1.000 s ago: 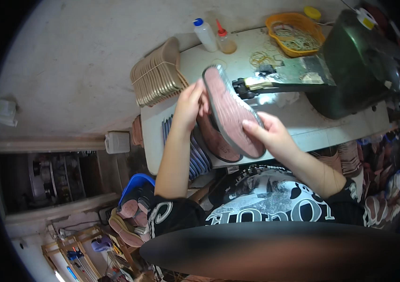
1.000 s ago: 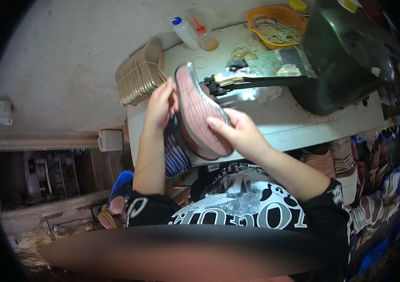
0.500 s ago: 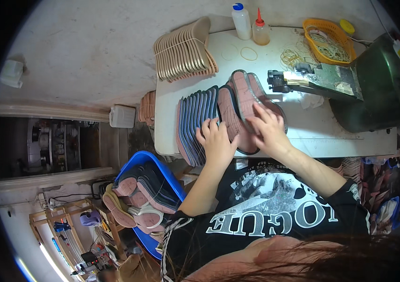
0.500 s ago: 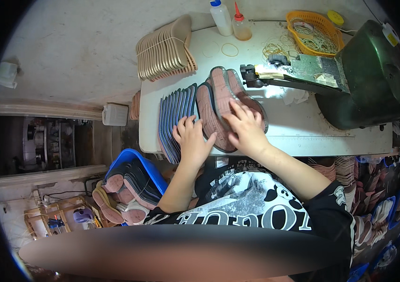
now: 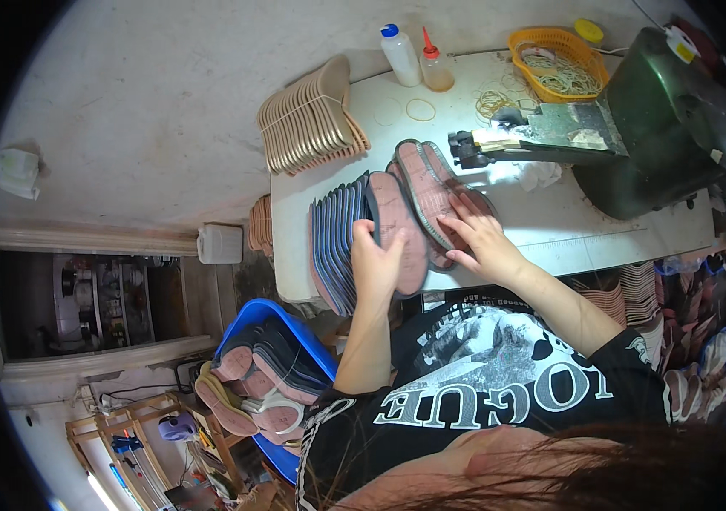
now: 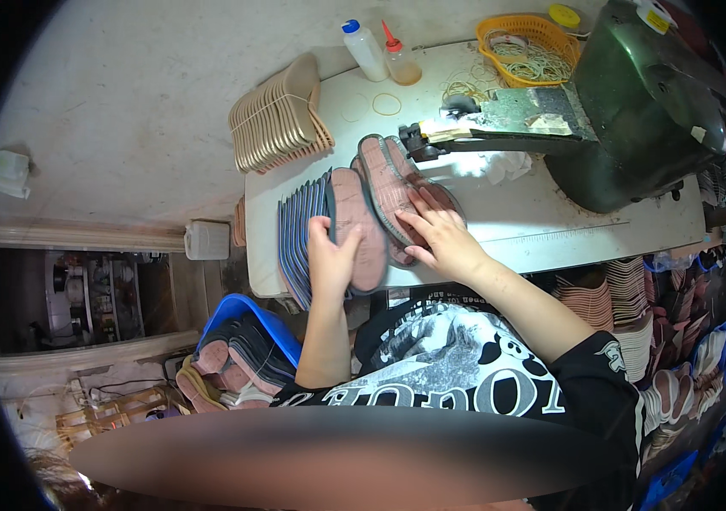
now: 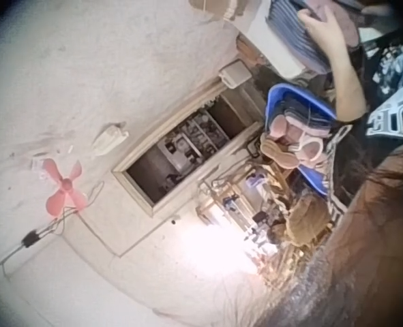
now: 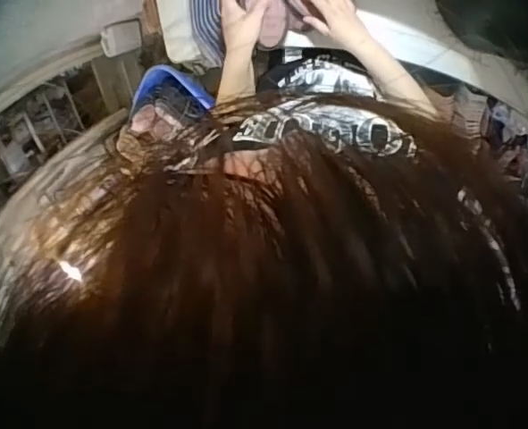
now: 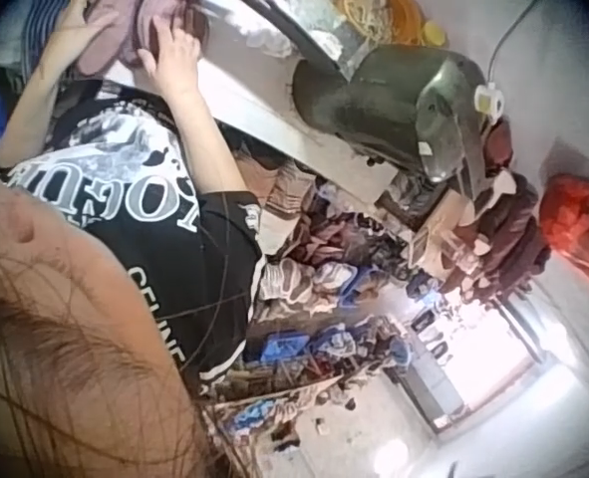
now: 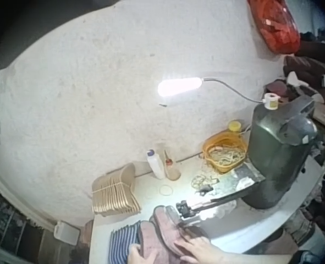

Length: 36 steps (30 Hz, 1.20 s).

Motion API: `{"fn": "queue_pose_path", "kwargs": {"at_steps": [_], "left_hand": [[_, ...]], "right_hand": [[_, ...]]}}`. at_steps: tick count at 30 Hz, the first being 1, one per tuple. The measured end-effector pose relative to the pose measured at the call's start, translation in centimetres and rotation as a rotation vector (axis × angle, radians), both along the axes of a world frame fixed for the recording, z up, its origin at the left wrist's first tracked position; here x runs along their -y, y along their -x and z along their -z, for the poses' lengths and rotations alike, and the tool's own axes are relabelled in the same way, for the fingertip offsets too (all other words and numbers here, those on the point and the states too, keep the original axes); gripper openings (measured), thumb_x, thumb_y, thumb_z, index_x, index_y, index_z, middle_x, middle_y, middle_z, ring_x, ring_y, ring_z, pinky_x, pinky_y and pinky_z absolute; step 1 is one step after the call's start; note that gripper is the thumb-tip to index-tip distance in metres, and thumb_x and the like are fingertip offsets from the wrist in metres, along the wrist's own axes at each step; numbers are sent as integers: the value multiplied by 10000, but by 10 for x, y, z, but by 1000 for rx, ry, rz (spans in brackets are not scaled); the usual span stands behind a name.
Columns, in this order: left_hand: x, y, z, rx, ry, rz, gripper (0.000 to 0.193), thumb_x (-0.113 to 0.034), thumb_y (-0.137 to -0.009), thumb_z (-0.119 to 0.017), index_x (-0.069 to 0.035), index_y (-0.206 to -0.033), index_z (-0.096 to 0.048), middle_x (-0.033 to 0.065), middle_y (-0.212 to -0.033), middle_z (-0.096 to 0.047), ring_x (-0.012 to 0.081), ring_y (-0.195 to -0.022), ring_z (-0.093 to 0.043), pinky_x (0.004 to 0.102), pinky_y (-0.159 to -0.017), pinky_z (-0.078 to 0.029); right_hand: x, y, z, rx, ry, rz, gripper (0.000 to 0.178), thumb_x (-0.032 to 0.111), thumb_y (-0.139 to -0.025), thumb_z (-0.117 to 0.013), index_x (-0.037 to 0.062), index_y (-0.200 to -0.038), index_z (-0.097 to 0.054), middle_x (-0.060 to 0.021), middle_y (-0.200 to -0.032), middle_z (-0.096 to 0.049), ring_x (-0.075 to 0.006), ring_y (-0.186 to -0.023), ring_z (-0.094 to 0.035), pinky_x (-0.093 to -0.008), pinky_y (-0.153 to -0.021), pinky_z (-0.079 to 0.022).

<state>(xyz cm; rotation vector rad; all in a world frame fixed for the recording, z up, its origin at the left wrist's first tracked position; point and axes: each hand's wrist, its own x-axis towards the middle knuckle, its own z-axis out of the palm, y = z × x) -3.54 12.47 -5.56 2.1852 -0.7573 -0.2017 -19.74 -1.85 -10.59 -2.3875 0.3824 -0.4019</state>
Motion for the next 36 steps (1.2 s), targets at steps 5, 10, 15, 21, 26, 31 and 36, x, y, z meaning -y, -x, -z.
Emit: {"fn": "queue_pose_path", "kwargs": {"at_steps": [5,10,15,21,26,31,36], "left_hand": [[-8,-14,-28,-831,608,72,343,-60,-822,-673,-20,-1052,-421,82,-954,-586,130,-830,-599,245,-746,-498],[0,28,-36,-758,904,82,372,-73,-871,-616,-4,-1169,-404,94,-1059,-571,140,-972,-570,286,-883,-464],[18,68,-6,-687,926,207,531,-188,-948,-532,0,-1379,-283,150,-1280,-492,231,-1189,-477,370,-1004,-388],[47,48,-29,-909,929,424,554,-300,-909,-616,12,-1299,-375,104,-1195,-543,168,-1080,-538,309,-961,-411],[69,48,-43,-1102,901,491,455,-203,-894,-636,20,-1244,-448,92,-1128,-590,147,-1020,-570,290,-927,-434],[80,52,-49,-1026,781,518,419,-189,-868,-645,22,-1194,-486,89,-1072,-617,129,-958,-589,269,-869,-459],[82,46,-41,-858,761,520,392,-120,-867,-664,22,-1183,-480,94,-1094,-610,139,-985,-584,278,-889,-453]], "right_hand": [[12,10,-19,-159,135,-110,714,380,-817,-668,141,-1417,-364,-177,-1508,-255,-331,-1412,-195,-430,-1116,-200],[10,17,-72,127,-876,-426,832,428,-822,-682,44,-1445,-285,-226,-1455,-327,-350,-1377,-258,-430,-1114,-224],[16,28,-115,91,-834,-310,567,303,-827,-692,-15,-1259,-506,-176,-1156,-611,-235,-1097,-572,-346,-941,-437],[46,43,-142,-75,-339,-427,298,221,-886,-616,-12,-1071,-600,-130,-858,-666,-170,-796,-635,-339,-750,-500],[60,28,-109,129,-1342,-433,320,276,-931,-577,-3,-1086,-599,-31,-895,-646,-139,-820,-610,-282,-752,-494],[66,11,-77,187,-1328,-366,288,287,-841,-700,20,-932,-639,0,-806,-627,-90,-755,-614,-265,-734,-538],[84,8,-118,-201,-1190,-317,250,256,-853,-682,20,-773,-668,10,-671,-581,-73,-617,-567,-233,-595,-512]]}}
